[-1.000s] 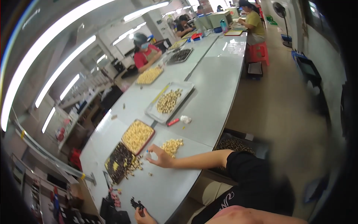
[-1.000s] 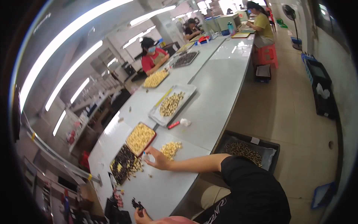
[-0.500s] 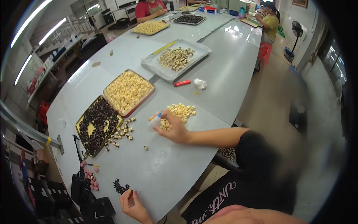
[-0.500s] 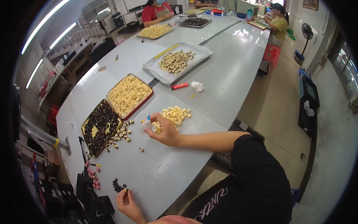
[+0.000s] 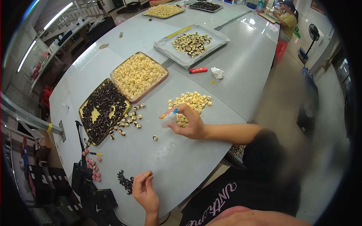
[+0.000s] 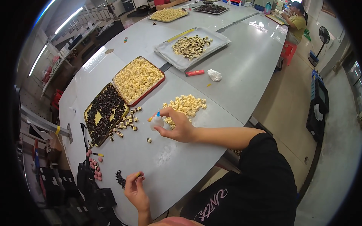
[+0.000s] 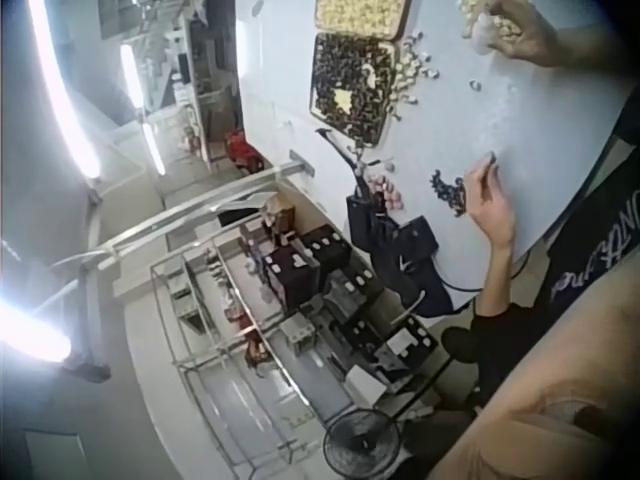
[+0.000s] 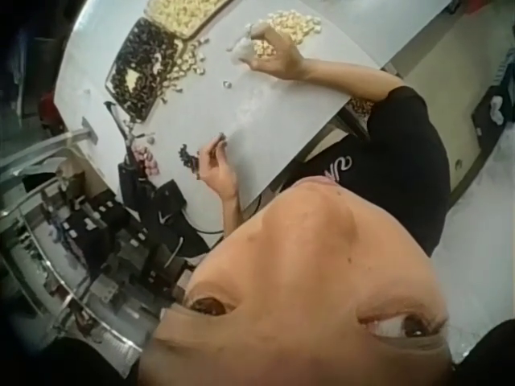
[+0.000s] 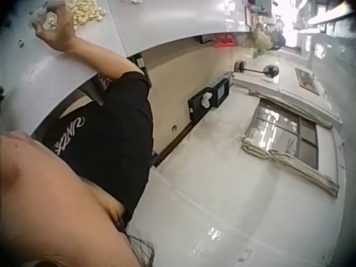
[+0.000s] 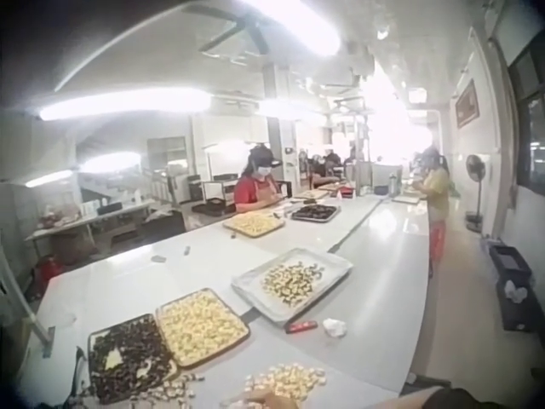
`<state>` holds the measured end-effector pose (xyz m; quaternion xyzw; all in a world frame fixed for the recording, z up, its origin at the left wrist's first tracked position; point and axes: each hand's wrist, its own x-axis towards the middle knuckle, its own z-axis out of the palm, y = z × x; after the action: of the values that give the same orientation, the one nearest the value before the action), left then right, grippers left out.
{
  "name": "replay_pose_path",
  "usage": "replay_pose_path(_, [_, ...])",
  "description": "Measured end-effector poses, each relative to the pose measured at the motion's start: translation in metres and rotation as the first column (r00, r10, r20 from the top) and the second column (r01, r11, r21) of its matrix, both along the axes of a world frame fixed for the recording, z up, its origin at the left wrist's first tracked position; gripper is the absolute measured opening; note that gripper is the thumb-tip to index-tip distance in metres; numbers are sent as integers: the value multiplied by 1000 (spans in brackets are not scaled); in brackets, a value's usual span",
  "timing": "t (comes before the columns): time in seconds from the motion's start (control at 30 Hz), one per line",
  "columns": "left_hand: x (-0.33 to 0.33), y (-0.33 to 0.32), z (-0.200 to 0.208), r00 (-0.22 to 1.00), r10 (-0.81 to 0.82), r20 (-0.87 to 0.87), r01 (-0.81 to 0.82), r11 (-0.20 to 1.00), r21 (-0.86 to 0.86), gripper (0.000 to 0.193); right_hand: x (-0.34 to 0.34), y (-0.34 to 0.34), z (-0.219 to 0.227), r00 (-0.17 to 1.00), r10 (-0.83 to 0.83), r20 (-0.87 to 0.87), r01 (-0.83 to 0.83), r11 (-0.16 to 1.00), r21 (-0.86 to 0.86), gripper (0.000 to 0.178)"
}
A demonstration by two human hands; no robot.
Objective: Assembling small plastic figurines by gluing component parts together.
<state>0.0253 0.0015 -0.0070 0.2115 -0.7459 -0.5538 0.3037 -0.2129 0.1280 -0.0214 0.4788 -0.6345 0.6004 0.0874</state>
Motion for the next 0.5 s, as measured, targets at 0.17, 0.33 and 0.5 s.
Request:
replay_pose_path(0.17, [-20, 11, -1, 987, -159, 22, 154, 977, 147, 9, 3, -4, -1, 999, 27, -33, -27, 1000, 16, 33])
replay_pose_path(0.33, [-31, 16, -6, 982, -188, 7, 171, 910, 378, 12, 7, -11, -3, 815, 327, 478, -269, 945, -187, 28])
replay_pose_path(0.5, [-47, 10, -5, 996, -83, -34, 88, 812, 577, 19, 4, -17, 24, 694, 406, 595, -386, 907, -168, 30])
